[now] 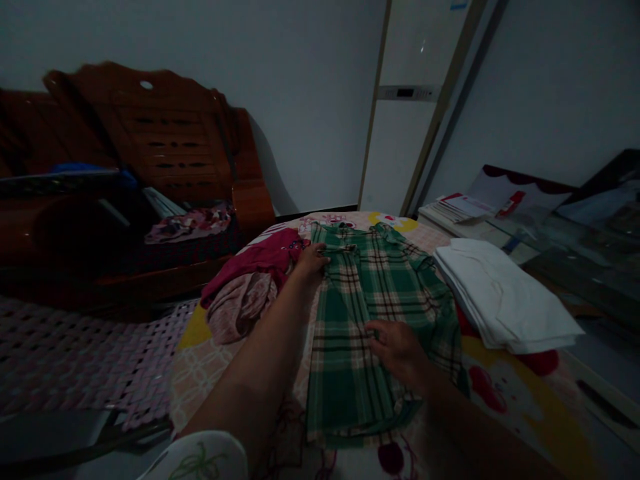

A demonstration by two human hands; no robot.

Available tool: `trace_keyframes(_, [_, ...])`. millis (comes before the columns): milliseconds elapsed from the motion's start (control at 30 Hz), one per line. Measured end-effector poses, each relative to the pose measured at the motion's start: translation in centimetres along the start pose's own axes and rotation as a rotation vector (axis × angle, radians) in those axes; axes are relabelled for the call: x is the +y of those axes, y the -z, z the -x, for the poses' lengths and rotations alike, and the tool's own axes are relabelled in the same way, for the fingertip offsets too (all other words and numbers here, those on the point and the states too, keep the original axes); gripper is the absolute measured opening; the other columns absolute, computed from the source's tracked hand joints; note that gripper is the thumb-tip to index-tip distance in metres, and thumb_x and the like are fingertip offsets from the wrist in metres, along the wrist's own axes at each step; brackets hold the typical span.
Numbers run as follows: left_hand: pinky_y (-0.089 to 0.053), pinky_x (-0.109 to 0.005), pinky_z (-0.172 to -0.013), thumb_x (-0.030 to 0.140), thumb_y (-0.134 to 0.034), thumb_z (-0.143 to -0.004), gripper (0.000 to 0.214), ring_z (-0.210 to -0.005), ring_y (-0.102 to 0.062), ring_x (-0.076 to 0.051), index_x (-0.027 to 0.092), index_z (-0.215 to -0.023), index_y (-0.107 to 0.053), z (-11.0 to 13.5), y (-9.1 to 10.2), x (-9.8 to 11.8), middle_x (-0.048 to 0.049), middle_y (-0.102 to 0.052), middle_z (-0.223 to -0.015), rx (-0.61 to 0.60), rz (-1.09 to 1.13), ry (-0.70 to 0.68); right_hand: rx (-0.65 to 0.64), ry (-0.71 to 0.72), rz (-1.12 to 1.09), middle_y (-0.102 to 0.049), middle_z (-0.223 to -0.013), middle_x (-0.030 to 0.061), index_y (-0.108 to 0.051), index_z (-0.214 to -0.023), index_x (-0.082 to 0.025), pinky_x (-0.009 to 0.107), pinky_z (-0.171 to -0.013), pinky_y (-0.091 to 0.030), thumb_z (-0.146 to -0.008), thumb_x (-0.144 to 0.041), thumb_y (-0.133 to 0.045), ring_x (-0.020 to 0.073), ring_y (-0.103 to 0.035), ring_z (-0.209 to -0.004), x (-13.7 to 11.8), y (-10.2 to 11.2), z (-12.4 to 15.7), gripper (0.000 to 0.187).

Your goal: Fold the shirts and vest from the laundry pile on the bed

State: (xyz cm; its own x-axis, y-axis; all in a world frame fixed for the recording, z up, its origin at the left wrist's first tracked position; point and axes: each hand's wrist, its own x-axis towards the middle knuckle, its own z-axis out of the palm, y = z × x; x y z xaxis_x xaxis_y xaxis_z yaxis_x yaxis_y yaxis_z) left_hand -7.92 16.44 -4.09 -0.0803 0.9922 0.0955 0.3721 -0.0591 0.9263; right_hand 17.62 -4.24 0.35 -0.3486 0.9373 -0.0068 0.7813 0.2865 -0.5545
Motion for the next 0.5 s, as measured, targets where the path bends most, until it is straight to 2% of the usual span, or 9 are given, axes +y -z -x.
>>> trace_keyframes(100, [-0.055, -0.031, -0.079, 0.012, -0.068, -0.071, 0.044, -0.084, -0.069, -0.019, 0.013, -0.115, -0.067, 0.0, -0.2, 0.2, -0.0076, -0.073, -0.094, 0.090, -0.004, 0.039, 0.063, 0.061, -0.052, -0.065, -0.063, 0.0022, -0.074, -0.104, -0.016, 0.025, -0.056, -0.034, -0.085, -0.031, -0.053, 0.0158, -0.058, -0.059, -0.2, 0.8, -0.8, 0.032])
trace_keyframes(200, [-0.055, -0.032, -0.084, 0.008, -0.059, -0.075, 0.039, -0.091, -0.069, -0.020, 0.016, -0.112, -0.069, -0.2, -0.2, 0.3, -0.0069, -0.073, -0.099, 0.118, -0.019, 0.037, 0.077, 0.124, -0.015, -0.070, -0.071, 0.0050, -0.074, -0.104, -0.014, 0.026, -0.060, -0.040, -0.086, -0.029, -0.054, 0.0174, -0.062, -0.065, -0.5, 2.1, -3.0, 0.030])
trace_keyframes(333, [-0.054, -0.031, -0.086, 0.003, -0.054, -0.074, 0.046, -0.095, -0.069, -0.020, 0.016, -0.115, -0.069, -0.4, -0.1, 0.1, -0.0073, -0.074, -0.103, 0.132, -0.035, 0.029, 0.071, 0.138, 0.108, -0.074, -0.087, 0.0088, -0.073, -0.108, -0.014, 0.028, -0.074, -0.047, -0.089, -0.023, -0.052, 0.0202, -0.068, -0.082, -1.0, 3.5, -7.6, 0.029])
trace_keyframes(500, [-0.055, -0.031, -0.086, 0.003, -0.051, -0.076, 0.045, -0.094, -0.070, -0.020, 0.016, -0.114, -0.072, -0.6, -0.1, 0.1, -0.0080, -0.075, -0.105, 0.140, -0.051, 0.016, 0.108, 0.182, 0.308, -0.071, -0.114, 0.0115, -0.069, -0.115, -0.016, 0.032, -0.093, -0.045, -0.091, -0.023, -0.053, 0.0244, -0.064, -0.109, -2.3, 3.8, -13.7, 0.030])
